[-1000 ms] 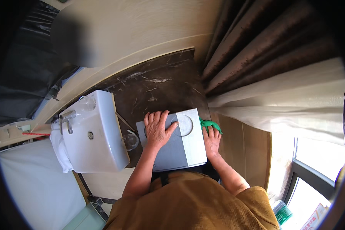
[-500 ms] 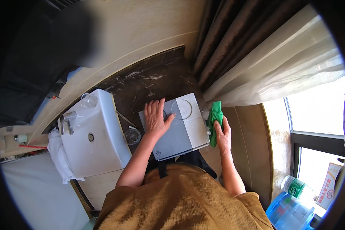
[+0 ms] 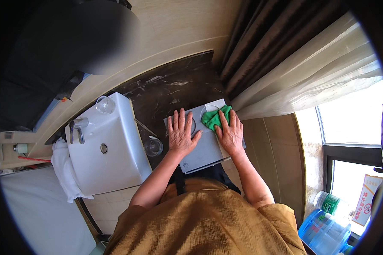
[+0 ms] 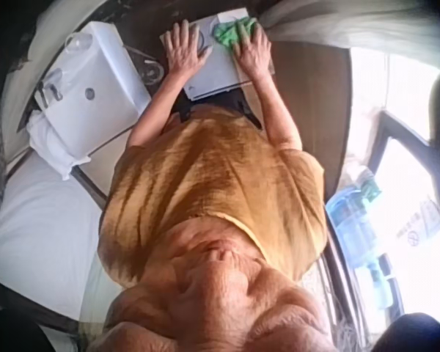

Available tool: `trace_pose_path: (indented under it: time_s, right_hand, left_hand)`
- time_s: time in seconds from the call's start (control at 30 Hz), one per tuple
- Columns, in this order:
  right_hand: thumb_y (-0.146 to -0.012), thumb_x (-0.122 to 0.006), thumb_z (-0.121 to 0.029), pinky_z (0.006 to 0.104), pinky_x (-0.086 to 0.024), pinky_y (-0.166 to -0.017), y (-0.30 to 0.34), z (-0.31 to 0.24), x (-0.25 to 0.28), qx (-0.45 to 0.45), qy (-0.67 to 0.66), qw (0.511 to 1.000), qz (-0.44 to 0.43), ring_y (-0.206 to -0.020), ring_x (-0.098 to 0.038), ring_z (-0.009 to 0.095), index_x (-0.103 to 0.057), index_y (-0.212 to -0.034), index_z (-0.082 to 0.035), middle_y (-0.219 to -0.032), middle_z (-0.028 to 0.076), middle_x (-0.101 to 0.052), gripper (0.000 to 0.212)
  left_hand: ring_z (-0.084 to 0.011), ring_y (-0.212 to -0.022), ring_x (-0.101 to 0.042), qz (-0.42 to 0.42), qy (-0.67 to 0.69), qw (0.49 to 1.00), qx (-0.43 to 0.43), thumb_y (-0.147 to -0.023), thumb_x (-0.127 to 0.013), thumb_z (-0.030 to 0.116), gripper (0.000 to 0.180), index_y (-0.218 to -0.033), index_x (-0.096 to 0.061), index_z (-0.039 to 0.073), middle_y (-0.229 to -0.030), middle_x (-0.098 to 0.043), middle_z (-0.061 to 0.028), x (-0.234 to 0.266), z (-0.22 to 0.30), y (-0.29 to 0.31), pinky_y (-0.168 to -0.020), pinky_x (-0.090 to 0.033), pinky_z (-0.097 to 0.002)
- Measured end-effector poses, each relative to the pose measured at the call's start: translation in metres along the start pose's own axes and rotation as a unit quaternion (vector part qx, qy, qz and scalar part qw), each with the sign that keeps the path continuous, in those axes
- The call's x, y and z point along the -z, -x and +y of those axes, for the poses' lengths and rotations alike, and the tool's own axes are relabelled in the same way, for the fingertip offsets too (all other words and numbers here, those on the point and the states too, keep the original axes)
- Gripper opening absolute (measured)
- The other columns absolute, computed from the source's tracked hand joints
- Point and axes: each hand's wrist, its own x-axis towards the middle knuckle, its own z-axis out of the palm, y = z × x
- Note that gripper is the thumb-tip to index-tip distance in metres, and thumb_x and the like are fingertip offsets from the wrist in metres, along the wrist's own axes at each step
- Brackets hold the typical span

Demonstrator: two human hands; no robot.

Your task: The person wipes a gray rectangular box and the countertop with a green cloth. They open the box, remove a white paper insert, and wipe the inside and outside of the box and the countertop area.

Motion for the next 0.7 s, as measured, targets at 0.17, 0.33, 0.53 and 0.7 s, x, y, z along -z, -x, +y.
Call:
trace_pose_path:
  time_s: [0.17,0.33,0.53,0.7]
  right_hand:
    - [-0.097,-0.065,-0.037,0.0563,-0.033,-0.114,0.003,-0.013,-0.012,-0.008,0.058,0.998,0.026,-0.144,-0.039,0.045,-0.051,-0.153,-0.015,-0.159,0.027,-0.037,0.062]
    - [-0.094,-0.068,-0.038,0.0595,-0.026,-0.12,0.029,-0.03,-0.009,0.003,0.052,0.998,0.033,-0.147,-0.034,0.045,-0.052,-0.151,-0.015,-0.161,0.025,-0.035,0.064]
    - [-0.091,-0.071,-0.037,0.0578,-0.023,-0.122,0.073,-0.039,0.005,0.029,0.036,0.999,-0.013,-0.148,-0.035,0.042,-0.052,-0.151,-0.016,-0.161,0.022,-0.037,0.066]
    - [-0.09,-0.072,-0.039,0.0547,-0.027,-0.122,0.088,-0.029,0.016,0.039,0.004,0.999,-0.01,-0.147,-0.039,0.039,-0.059,-0.145,-0.018,-0.158,0.018,-0.044,0.061]
  left_hand:
    - [-0.046,-0.152,-0.026,0.01,-0.004,1.0,0.004,-0.092,-0.066,0.052,0.085,-0.157,-0.038,0.005,-0.165,-0.029,-0.0246,-0.001,-0.001,-0.002,-0.125,-0.013,-0.0613]
    - [-0.0454,-0.152,-0.026,0.011,0.012,1.0,0.003,-0.086,-0.071,0.056,0.094,-0.157,-0.038,0.005,-0.164,-0.029,-0.0243,0.0,-0.001,0.0,-0.125,-0.012,-0.0612]
    - [-0.0445,-0.149,-0.03,0.023,0.005,1.0,-0.011,-0.08,-0.077,0.058,0.1,-0.157,-0.038,0.007,-0.163,-0.032,-0.0236,-0.002,-0.005,0.0,-0.124,-0.016,-0.0607]
    - [-0.0445,-0.143,-0.037,-0.005,-0.007,0.999,-0.047,-0.08,-0.075,0.064,0.099,-0.157,-0.04,0.012,-0.158,-0.037,-0.0246,0.0,-0.021,-0.005,-0.12,-0.023,-0.0611]
